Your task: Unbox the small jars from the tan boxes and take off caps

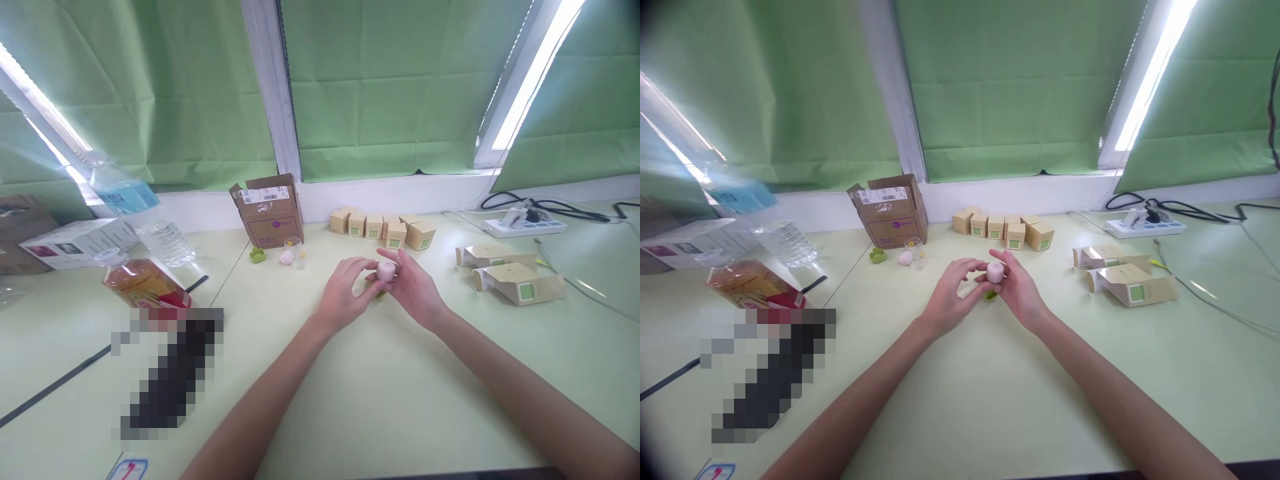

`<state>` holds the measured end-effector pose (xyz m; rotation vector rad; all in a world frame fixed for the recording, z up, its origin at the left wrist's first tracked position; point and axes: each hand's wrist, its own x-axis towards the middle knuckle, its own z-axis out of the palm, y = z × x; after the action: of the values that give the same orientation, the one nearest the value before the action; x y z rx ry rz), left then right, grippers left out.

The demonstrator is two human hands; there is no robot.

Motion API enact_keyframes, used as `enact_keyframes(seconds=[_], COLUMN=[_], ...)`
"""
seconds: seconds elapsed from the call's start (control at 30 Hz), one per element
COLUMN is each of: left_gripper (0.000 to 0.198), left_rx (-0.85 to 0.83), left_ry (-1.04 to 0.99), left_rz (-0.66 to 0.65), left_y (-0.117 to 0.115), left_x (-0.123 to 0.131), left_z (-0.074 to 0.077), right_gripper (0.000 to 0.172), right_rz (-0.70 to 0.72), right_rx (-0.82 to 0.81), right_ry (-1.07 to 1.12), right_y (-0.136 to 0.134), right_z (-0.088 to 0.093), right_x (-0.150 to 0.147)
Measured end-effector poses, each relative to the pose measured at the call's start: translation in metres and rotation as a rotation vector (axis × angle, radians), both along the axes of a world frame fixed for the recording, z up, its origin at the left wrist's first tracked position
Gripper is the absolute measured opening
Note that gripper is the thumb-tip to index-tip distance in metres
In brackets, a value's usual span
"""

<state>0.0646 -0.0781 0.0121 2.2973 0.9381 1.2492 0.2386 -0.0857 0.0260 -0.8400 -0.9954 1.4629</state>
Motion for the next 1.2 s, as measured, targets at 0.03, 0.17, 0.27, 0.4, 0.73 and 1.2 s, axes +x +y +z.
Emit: enact_keyframes(seconds=[0.03,0.17,0.27,0.4,0.73,1.2], left_gripper=[0.036,0.033,0.033,0.041,0.045,0.035], left_rx=[0.015,-0.039,-0.152,-0.155,0.086,0.057], left_ry=[0.002,-0.106,-0.327,-0.474,0.07,0.081], left_rz=[-0.001,0.034,0.052,0.264,0.811,0.782], left_y=[-0.001,0.004,0.016,0.037,0.074,0.077], left_x=[0.003,0.01,0.005,-0.026,-0.115,-0.114], left_z=[0.0,-0.008,-0.01,-0.003,-0.029,-0.033], right_gripper=[0.053,0.064,0.059,0.034,0.037,0.038], right_rz=[0.011,0.057,-0.008,-0.238,-0.144,-0.115], right_rx=[-0.014,0.019,0.178,0.534,0.704,0.535], right_ry=[-0.007,-0.045,-0.218,-0.66,-1.153,-1.197], right_y=[-0.003,-0.013,-0.014,-0.007,0.006,0.008], right_z=[0.001,0.0,-0.005,-0.018,-0.043,-0.038], right_x=[-0.004,-0.013,-0.011,0.0,0.009,0.011])
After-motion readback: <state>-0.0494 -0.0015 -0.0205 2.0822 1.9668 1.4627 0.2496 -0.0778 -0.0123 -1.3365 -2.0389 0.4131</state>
